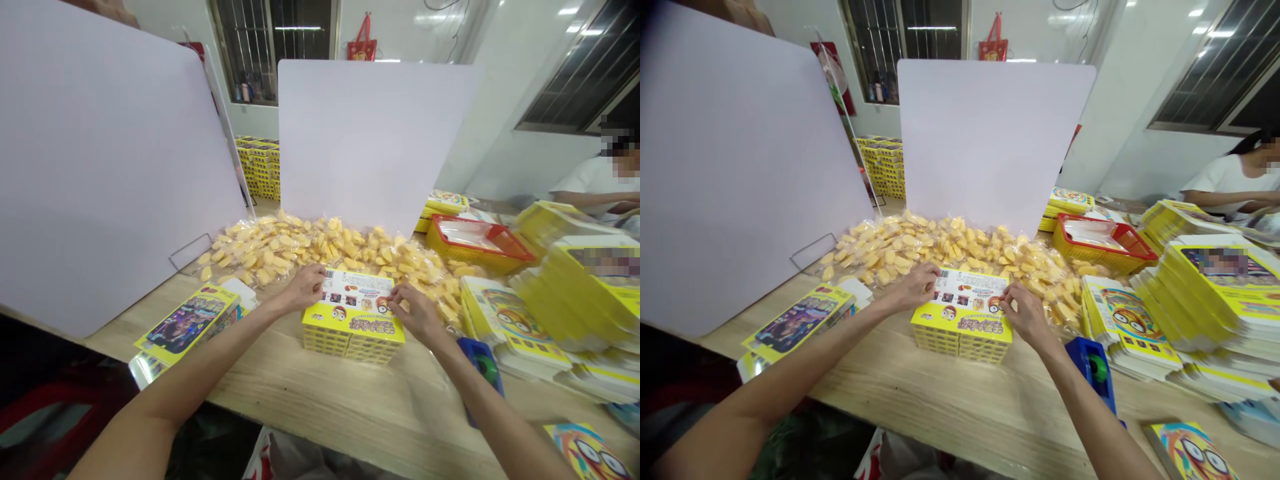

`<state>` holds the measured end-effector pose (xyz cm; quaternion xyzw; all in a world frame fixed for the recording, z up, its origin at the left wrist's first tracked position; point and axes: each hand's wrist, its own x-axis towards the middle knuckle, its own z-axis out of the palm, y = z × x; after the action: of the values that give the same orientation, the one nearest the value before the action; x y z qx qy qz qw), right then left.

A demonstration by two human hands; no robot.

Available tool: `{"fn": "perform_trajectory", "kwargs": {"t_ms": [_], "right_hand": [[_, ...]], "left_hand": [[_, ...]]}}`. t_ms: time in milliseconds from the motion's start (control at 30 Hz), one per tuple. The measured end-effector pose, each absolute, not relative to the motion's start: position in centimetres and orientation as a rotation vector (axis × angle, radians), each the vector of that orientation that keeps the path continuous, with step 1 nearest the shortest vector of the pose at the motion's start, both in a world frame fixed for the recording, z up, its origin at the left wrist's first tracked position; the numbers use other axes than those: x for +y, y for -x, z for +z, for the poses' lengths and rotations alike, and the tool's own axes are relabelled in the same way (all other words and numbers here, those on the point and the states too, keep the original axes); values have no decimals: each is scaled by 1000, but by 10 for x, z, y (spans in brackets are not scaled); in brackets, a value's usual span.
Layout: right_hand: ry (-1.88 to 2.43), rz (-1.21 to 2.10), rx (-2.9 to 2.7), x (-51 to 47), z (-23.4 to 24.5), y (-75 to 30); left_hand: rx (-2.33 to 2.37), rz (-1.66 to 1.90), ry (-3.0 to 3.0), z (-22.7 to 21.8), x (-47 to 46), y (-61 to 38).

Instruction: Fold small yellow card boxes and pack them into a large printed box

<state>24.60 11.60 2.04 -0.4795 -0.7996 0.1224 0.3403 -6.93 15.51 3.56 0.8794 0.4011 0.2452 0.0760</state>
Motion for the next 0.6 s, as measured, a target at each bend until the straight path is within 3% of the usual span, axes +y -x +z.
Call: {"fn": "perform_trajectory", "kwargs": {"t_ms": [233,433,600], "right_hand": [[1213,64,-2312,113,20,-238],[1039,-273,-2775,110,46,-232],[1314,-268,-2617,90,43,-257]], "left_hand": [[1539,464,-2596,36,143,73],[861,65,-3060,55,143,64],[1346,289,-2826,48,126,105]]}}
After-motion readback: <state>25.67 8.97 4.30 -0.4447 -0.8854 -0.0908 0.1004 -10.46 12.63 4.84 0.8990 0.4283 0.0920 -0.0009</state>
